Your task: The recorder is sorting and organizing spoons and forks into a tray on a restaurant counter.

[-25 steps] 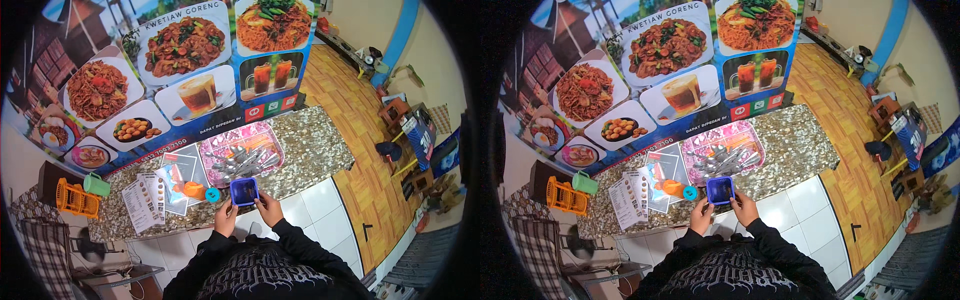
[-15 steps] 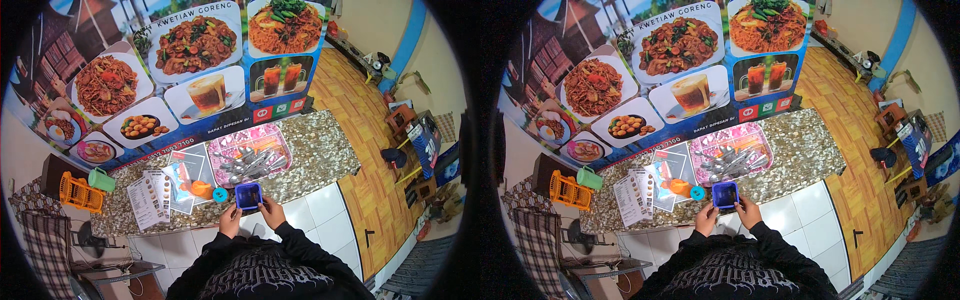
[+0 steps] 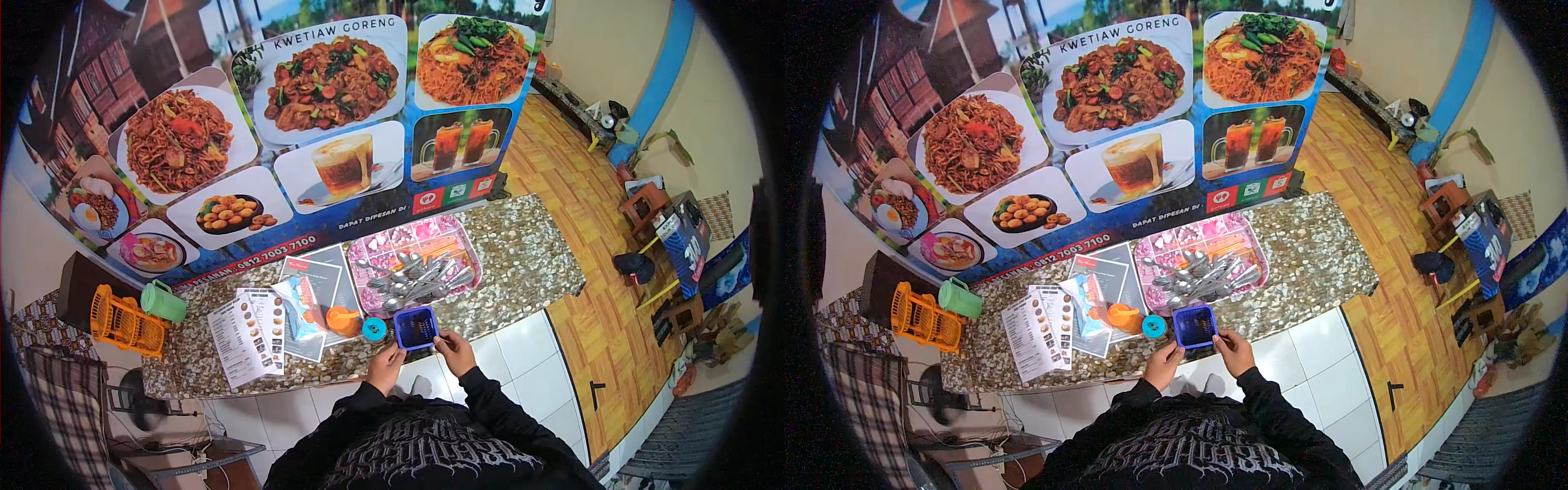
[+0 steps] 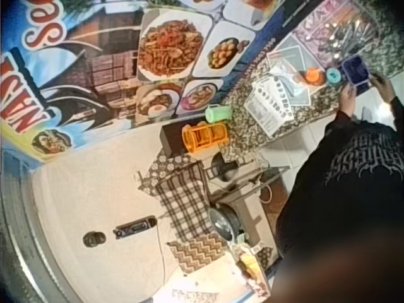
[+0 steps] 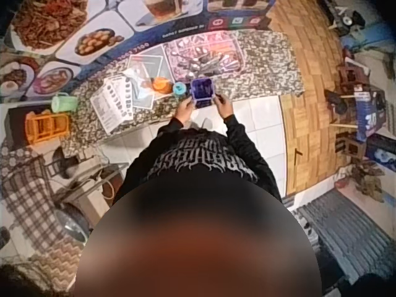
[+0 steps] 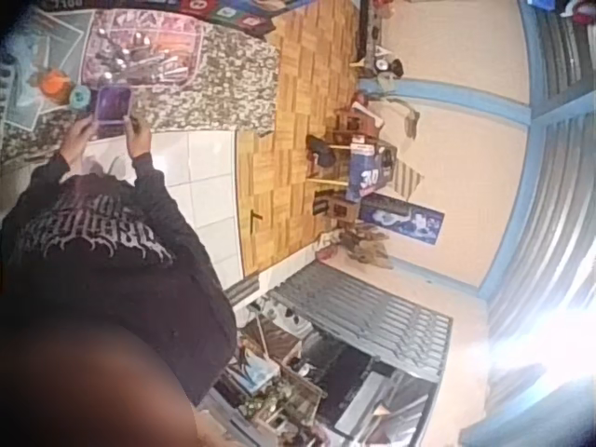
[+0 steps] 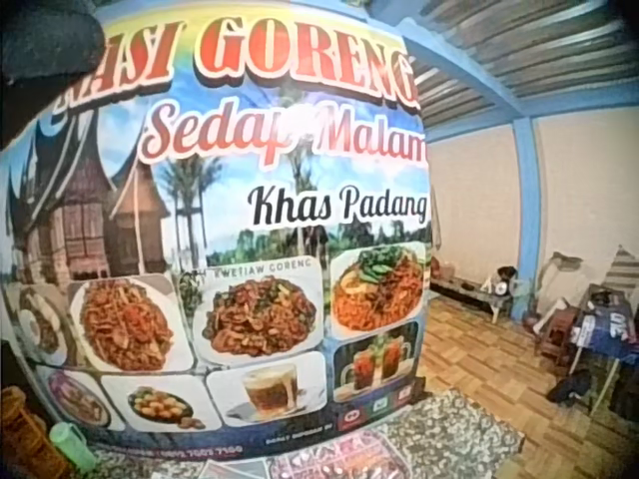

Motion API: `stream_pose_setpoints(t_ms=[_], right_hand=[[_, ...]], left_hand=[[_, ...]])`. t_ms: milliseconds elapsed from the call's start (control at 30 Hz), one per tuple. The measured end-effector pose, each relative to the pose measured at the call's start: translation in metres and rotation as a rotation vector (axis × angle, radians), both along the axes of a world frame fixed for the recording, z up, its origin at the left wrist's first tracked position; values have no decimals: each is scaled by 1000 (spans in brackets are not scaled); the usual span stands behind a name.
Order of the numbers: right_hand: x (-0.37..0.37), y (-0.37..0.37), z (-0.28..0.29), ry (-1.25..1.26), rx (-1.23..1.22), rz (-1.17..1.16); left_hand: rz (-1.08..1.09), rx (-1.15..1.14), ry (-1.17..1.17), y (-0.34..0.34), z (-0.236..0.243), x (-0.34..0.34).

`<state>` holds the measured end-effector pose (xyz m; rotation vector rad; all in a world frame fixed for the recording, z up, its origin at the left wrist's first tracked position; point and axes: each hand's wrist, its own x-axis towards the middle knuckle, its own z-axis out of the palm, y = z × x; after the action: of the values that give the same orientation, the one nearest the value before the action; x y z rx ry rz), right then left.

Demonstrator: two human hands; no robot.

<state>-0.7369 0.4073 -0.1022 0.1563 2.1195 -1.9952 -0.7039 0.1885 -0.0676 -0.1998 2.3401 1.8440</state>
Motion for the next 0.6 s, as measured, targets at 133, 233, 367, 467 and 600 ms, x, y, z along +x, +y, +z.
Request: stream_pose_setpoints(t_ms=[133, 233, 367, 467, 600], right_hand=[[-7, -2, -1, -152, -188, -41], [-7, -5, 2, -184, -263, -74], [-5, -7, -4, -147, -224, -92], [-1, -16, 0, -156, -224, -181], [1, -18, 1, -143, -230, -244]], left_hand=[[-92, 34, -50, -13, -25, -5], [-96, 72, -126, -16, -42, -5], [-99, 74, -124, -18, -53, -6], [-71, 24, -97, -17, -37, -2], [-110, 14, -85, -18, -17, -3]])
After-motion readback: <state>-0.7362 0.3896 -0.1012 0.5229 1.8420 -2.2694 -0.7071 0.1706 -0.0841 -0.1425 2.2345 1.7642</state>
